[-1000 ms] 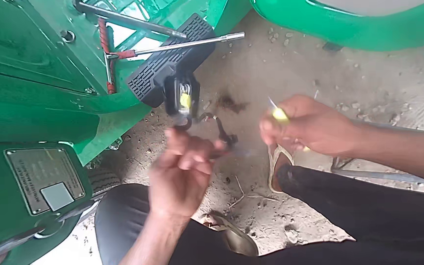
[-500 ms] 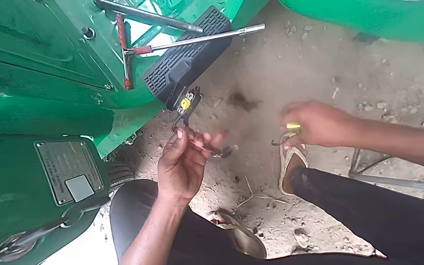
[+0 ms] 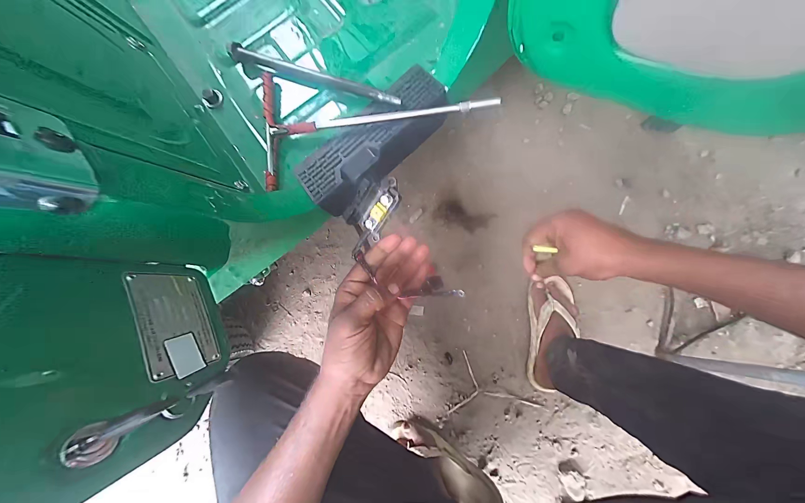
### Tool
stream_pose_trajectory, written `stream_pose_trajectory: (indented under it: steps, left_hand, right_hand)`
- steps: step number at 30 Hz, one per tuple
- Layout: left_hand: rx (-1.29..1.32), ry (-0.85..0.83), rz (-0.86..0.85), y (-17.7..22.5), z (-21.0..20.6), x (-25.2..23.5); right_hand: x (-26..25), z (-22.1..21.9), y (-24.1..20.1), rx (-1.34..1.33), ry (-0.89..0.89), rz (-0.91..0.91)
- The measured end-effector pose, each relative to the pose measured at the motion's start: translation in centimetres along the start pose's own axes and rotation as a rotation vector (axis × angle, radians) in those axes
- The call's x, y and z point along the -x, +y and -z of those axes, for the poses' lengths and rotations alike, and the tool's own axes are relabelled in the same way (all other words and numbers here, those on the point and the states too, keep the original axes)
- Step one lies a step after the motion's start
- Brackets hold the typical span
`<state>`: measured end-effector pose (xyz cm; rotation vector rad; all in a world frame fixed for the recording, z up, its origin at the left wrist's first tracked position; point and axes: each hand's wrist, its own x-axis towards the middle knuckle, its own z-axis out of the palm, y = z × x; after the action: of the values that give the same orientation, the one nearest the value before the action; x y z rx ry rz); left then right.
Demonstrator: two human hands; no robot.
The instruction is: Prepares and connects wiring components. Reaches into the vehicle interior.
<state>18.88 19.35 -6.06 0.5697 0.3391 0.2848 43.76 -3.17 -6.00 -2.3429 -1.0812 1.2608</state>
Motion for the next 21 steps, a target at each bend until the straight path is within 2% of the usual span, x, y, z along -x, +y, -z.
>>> stream_pose_trajectory:
  steps: [2,7,9,12,15,18,21]
  left_hand:
    - [-0.071,0.039,0.011,0.0,-0.1,-0.3]
    - [-0.677,0.100,0.034,-0.4,1.3,0.0]
    - [-0.783,0.183,0.057,-0.5,1.9,0.1]
    - [-0.740,0.269,0.057,-0.5,2.5,0.4]
    - [-0.692,0.303,0.004,-0.3,2.4,0.5]
    - [-0.646,0.274,0.002,-0.1,2.2,0.9]
    - [-0.672,0.221,-0.012,-0.7,2.1,1.4]
  right_hand:
    - [-0.6,0.2,0.1,0.025,0.035,-0.049]
    - [-0.9,0.4,-0.3,0.159,-0.010,-0.048]
    - [-0.9,0.7,-1.0,0.110,-0.022,0.000]
    - [-0.5,2.9,-5.1,0.002,0.031,0.097]
    - [-1.1,6.1,-11.2,-0.017,0.198,0.159]
    - [-4.3,9.6,-15.2,-0.002,0.356,0.282]
    - [-8.2,13.8,-18.8,0.017,0.535,0.301]
